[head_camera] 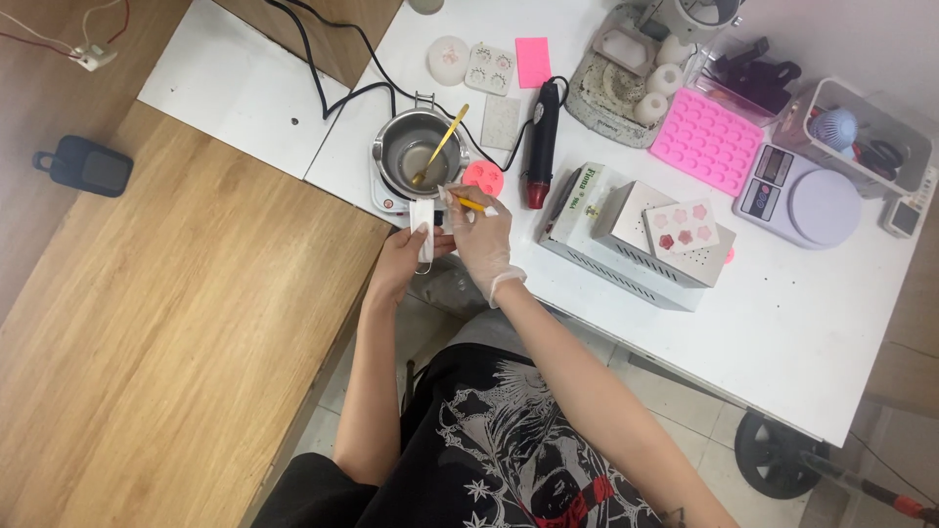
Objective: Preparing small flower-shaped wax pieces in a mold using a pick tool.
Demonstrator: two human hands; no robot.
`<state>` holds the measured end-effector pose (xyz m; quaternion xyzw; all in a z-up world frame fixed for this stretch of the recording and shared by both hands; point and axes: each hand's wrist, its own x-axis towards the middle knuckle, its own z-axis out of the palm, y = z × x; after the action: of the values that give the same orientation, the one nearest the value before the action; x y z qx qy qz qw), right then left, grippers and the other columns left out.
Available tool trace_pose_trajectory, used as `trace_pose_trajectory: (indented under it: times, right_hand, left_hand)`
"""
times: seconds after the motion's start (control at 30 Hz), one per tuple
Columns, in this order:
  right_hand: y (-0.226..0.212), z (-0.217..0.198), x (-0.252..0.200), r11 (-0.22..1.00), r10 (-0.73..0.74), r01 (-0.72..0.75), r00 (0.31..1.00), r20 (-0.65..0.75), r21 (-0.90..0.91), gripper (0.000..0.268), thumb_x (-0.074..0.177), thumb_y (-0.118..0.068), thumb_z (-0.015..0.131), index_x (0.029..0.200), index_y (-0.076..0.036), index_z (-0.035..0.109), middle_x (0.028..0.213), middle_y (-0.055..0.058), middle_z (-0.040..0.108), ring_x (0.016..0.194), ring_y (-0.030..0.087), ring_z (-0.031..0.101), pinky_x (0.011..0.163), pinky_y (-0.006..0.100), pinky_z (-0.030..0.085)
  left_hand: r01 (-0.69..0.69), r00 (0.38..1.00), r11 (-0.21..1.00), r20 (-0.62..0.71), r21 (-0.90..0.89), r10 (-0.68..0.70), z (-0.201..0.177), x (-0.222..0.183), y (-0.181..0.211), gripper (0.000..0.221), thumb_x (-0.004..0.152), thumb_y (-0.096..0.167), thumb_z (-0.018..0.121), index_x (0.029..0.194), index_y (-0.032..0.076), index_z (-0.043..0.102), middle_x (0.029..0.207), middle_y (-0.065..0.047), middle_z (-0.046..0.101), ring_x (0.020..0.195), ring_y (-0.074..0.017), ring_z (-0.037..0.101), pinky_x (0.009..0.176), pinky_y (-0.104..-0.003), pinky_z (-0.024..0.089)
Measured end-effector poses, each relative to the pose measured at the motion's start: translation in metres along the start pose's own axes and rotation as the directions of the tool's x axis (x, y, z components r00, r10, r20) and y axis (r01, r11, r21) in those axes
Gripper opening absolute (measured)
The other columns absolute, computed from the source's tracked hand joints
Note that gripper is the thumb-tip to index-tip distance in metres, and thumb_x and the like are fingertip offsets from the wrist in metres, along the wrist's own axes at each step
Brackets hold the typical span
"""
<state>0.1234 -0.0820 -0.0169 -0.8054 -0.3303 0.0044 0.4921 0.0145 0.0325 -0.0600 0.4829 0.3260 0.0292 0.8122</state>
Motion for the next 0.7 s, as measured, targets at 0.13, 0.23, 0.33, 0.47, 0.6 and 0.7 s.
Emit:
trace_pose_trajectory:
  times: [0.13, 0.23, 0.33, 0.47, 0.6, 0.7]
  right_hand:
    - [-0.014, -0.010, -0.004, 0.987, -0.103, 0.102, 0.995, 0.001, -0.121, 0.016, 0.099, -0.013, 0.064, 0.111, -0.008, 0.072, 0.104, 0.009, 0.074, 0.102, 0.033, 0.065, 0.095, 0.046, 0.046]
    - [-0.011, -0.015, -0.006, 0.998, -0.057, 0.057, 0.998, 0.011, -0.010, 0.016, 0.099, -0.016, 0.066, 0.112, -0.008, 0.071, 0.104, 0.008, 0.073, 0.102, 0.031, 0.067, 0.095, 0.042, 0.050]
    - [-0.013, -0.019, -0.007, 1.000, -0.014, 0.013, 1.000, 0.015, 0.021, 0.014, 0.098, -0.016, 0.067, 0.110, -0.009, 0.070, 0.104, 0.006, 0.073, 0.101, 0.029, 0.068, 0.095, 0.041, 0.052]
    - [-0.014, -0.026, -0.015, 0.994, -0.079, 0.076, 0.996, -0.043, -0.077, 0.013, 0.096, -0.013, 0.069, 0.108, -0.008, 0.072, 0.102, 0.009, 0.074, 0.099, 0.033, 0.067, 0.093, 0.045, 0.050]
    - [-0.017, -0.037, -0.025, 0.998, 0.053, -0.056, 0.997, 0.064, 0.038, 0.013, 0.098, -0.013, 0.068, 0.109, -0.007, 0.071, 0.106, 0.010, 0.075, 0.099, 0.028, 0.070, 0.092, 0.038, 0.054]
    - [-0.026, -0.062, -0.040, 0.960, 0.196, -0.210, 0.976, 0.090, 0.183, 0.015, 0.099, -0.013, 0.066, 0.111, -0.005, 0.070, 0.110, 0.010, 0.074, 0.100, 0.021, 0.072, 0.092, 0.032, 0.056]
  left_hand:
    - [-0.008, 1.000, 1.000, -0.003, 0.014, 0.008, 0.001, 0.002, 0.000, 0.040, 0.108, 0.021, 0.041, 0.120, -0.012, 0.060, 0.111, -0.024, 0.075, 0.103, -0.0297, 0.075, 0.095, -0.038, 0.056]
    - [-0.010, 1.000, 0.999, 0.019, -0.037, 0.011, 0.000, 0.002, -0.003, 0.039, 0.107, 0.020, 0.041, 0.120, -0.013, 0.059, 0.113, -0.024, 0.074, 0.105, -0.0305, 0.075, 0.096, -0.038, 0.057]
    - [-0.008, 1.000, 1.000, 0.017, -0.015, 0.008, 0.000, 0.003, -0.002, 0.040, 0.108, 0.020, 0.040, 0.120, -0.013, 0.059, 0.114, -0.026, 0.074, 0.106, -0.0320, 0.075, 0.097, -0.038, 0.057]
    - [-0.013, 0.999, 1.000, 0.038, -0.007, 0.013, -0.001, 0.003, -0.002, 0.040, 0.108, 0.020, 0.038, 0.121, -0.012, 0.058, 0.115, -0.027, 0.073, 0.109, -0.0319, 0.074, 0.098, -0.037, 0.056]
    - [-0.025, 0.998, 1.000, 0.055, -0.008, 0.026, -0.002, 0.001, 0.000, 0.040, 0.109, 0.018, 0.037, 0.122, -0.014, 0.056, 0.116, -0.027, 0.073, 0.110, -0.0325, 0.073, 0.099, -0.037, 0.055]
    - [-0.025, 0.999, 1.000, 0.038, -0.019, 0.026, 0.009, -0.008, 0.007, 0.039, 0.109, 0.017, 0.036, 0.123, -0.015, 0.053, 0.116, -0.028, 0.072, 0.111, -0.0333, 0.073, 0.098, -0.037, 0.055]
